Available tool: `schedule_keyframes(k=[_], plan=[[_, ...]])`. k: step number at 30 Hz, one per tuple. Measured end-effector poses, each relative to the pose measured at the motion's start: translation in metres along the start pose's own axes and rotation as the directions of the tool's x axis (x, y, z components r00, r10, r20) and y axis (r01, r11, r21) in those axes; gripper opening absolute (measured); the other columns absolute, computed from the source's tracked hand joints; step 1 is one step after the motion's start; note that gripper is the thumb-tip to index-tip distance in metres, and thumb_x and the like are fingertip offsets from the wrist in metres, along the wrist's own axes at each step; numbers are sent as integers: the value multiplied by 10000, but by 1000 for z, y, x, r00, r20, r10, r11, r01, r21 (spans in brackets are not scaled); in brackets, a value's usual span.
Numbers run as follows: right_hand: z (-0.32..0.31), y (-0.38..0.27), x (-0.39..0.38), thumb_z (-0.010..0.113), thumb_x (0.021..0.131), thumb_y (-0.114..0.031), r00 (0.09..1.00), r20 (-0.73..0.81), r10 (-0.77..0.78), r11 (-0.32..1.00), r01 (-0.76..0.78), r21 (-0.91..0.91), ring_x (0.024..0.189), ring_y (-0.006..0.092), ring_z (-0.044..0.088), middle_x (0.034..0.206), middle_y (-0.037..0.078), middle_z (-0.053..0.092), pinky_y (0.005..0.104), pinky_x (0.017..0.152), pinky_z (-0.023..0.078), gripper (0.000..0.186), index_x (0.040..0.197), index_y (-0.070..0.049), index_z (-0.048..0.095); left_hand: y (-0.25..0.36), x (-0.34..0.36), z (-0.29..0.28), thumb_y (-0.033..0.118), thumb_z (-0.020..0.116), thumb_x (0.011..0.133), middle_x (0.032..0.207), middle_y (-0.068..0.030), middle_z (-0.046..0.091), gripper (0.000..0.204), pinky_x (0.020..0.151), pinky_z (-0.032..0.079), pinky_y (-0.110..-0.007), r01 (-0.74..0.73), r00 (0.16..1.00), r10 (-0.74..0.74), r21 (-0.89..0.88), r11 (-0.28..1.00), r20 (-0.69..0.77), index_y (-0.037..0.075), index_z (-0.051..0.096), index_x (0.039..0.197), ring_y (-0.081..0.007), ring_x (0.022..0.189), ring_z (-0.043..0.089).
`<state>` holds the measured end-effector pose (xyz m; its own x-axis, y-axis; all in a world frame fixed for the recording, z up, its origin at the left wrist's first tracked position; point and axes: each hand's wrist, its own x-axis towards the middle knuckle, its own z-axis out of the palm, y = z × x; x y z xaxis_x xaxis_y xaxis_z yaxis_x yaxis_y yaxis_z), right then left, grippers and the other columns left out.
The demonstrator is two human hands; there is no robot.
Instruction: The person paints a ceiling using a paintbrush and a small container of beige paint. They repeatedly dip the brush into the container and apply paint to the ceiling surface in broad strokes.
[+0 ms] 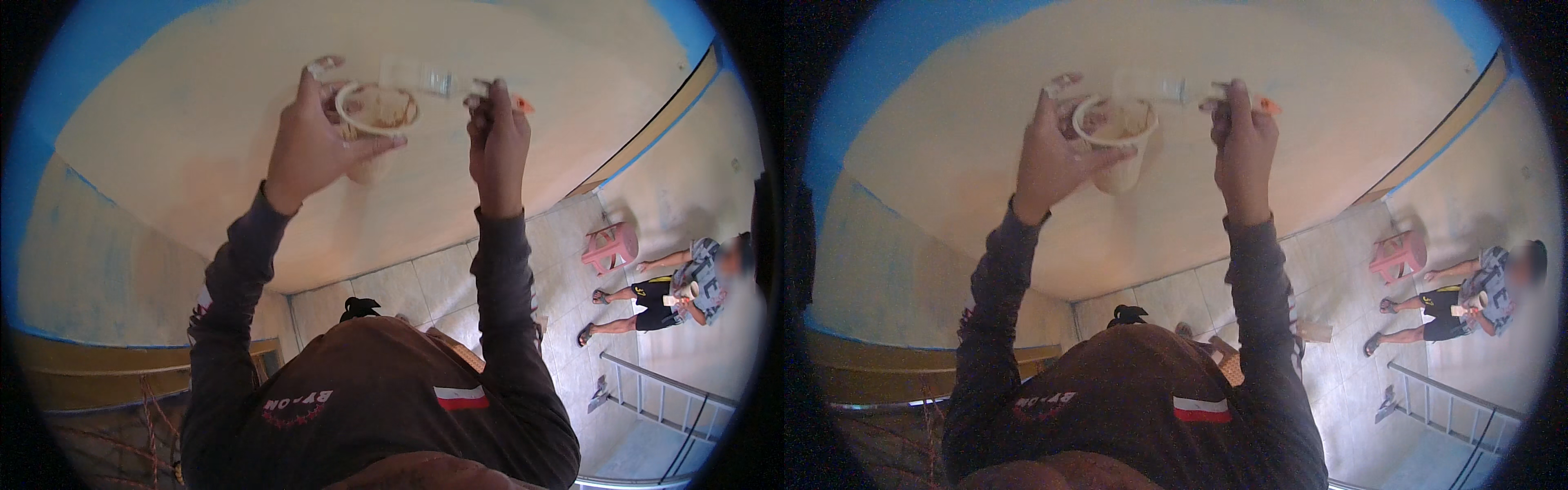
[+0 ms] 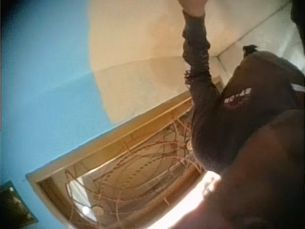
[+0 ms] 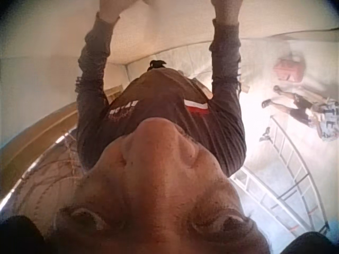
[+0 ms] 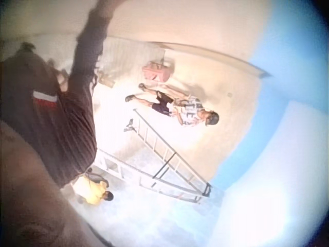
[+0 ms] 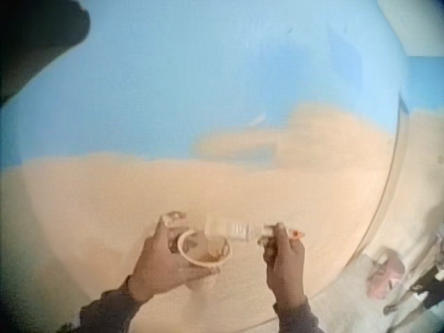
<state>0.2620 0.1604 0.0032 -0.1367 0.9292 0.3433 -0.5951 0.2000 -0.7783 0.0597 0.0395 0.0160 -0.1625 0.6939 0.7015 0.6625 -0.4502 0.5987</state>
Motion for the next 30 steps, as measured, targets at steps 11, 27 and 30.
schedule_keyframes(k=[11, 27, 30], plan=[[-5, 75, 55, 618, 1068, -310, 891, 187, -413, 911, 405, 81, 554, 19, 411, 837, 29, 719, 194, 470, 318, 307, 1115, -23, 716, -34, -41, -3, 399, 961, 717, 1212, -277, 699, 1017, 914, 616, -376, -13, 997, 29, 217, 976, -74, -38, 394, 1440, -288, 1078, 736], [-92, 37, 109, 648, 1042, -227, 764, 93, -639, 735, 642, -219, 583, 18, 436, 711, -53, 571, 209, 505, 312, 271, 1097, 19, 748, -19, -61, -24, 379, 965, 709, 1222, -257, 703, 1023, 929, 609, -389, 78, 994, -50, 286, 955, -102, -9, 389, 1460, -282, 1084, 733], [-80, 23, 102, 645, 1043, -230, 740, 87, -667, 716, 669, -200, 575, 18, 425, 699, -47, 572, 206, 508, 309, 279, 1108, 24, 743, -18, -55, -25, 383, 976, 687, 1192, -256, 713, 1035, 914, 611, -385, 84, 991, -49, 305, 949, -121, -21, 397, 1444, -284, 1059, 741]])
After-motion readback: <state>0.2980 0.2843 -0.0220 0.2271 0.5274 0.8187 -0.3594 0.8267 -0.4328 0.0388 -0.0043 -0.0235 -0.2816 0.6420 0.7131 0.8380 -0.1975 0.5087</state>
